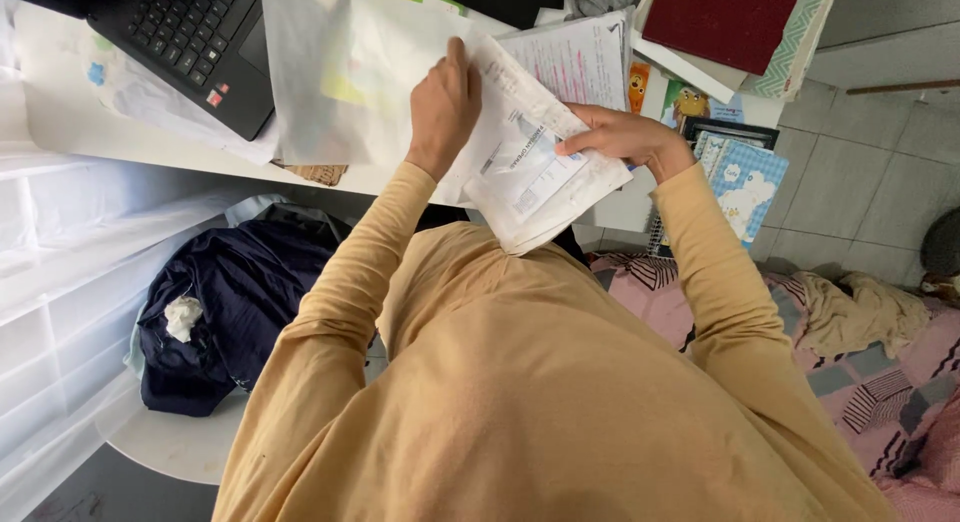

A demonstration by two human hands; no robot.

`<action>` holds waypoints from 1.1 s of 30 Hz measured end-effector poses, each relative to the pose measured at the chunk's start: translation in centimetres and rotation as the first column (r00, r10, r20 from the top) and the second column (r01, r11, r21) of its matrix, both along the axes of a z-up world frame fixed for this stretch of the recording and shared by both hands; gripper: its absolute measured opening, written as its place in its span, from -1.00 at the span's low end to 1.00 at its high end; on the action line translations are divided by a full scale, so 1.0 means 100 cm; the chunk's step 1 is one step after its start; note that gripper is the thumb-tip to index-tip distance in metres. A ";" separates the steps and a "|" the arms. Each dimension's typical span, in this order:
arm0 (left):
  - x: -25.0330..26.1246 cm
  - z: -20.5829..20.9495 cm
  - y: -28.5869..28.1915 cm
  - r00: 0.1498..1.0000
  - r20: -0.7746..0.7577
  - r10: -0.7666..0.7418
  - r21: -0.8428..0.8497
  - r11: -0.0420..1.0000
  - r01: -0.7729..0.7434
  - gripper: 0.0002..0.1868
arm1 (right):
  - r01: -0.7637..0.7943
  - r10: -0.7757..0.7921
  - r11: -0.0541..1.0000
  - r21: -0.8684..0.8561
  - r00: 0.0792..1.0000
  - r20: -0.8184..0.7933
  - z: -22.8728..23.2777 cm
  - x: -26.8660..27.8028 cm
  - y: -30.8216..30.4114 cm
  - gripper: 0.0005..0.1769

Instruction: The person organizes a cluttered desk by sorting notebooks, books, and papers. They place items into a large envelope, seal it, and arrange remaining papers and a laptop on the desk.

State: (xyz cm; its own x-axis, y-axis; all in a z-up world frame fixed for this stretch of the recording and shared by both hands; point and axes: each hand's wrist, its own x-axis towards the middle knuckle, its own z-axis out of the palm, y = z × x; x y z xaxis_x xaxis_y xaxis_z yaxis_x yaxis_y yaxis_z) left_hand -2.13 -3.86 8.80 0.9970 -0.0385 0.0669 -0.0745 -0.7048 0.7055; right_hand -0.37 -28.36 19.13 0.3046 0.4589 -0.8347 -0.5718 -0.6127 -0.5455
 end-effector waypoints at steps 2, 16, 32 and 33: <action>0.013 -0.008 0.006 0.997 0.025 0.068 0.059 0.996 -0.069 -0.91 | -0.042 0.041 0.999 0.022 0.999 0.019 -0.009 -0.001 -0.005 -0.49; 0.013 0.038 -0.004 0.938 0.106 -0.329 0.595 0.777 0.206 -0.61 | -0.203 0.202 0.978 -0.057 0.979 -0.016 -0.038 0.015 0.002 -0.86; 0.018 0.028 -0.002 0.997 -0.074 -0.017 -0.273 0.962 -0.004 -0.75 | 0.422 -0.474 0.880 0.216 0.767 0.432 -0.018 -0.052 0.010 -0.09; 0.018 0.027 -0.001 0.997 -0.075 -0.019 -0.275 0.962 -0.002 -0.75 | 0.424 -0.475 0.880 0.214 0.766 0.433 -0.035 -0.059 0.010 -0.09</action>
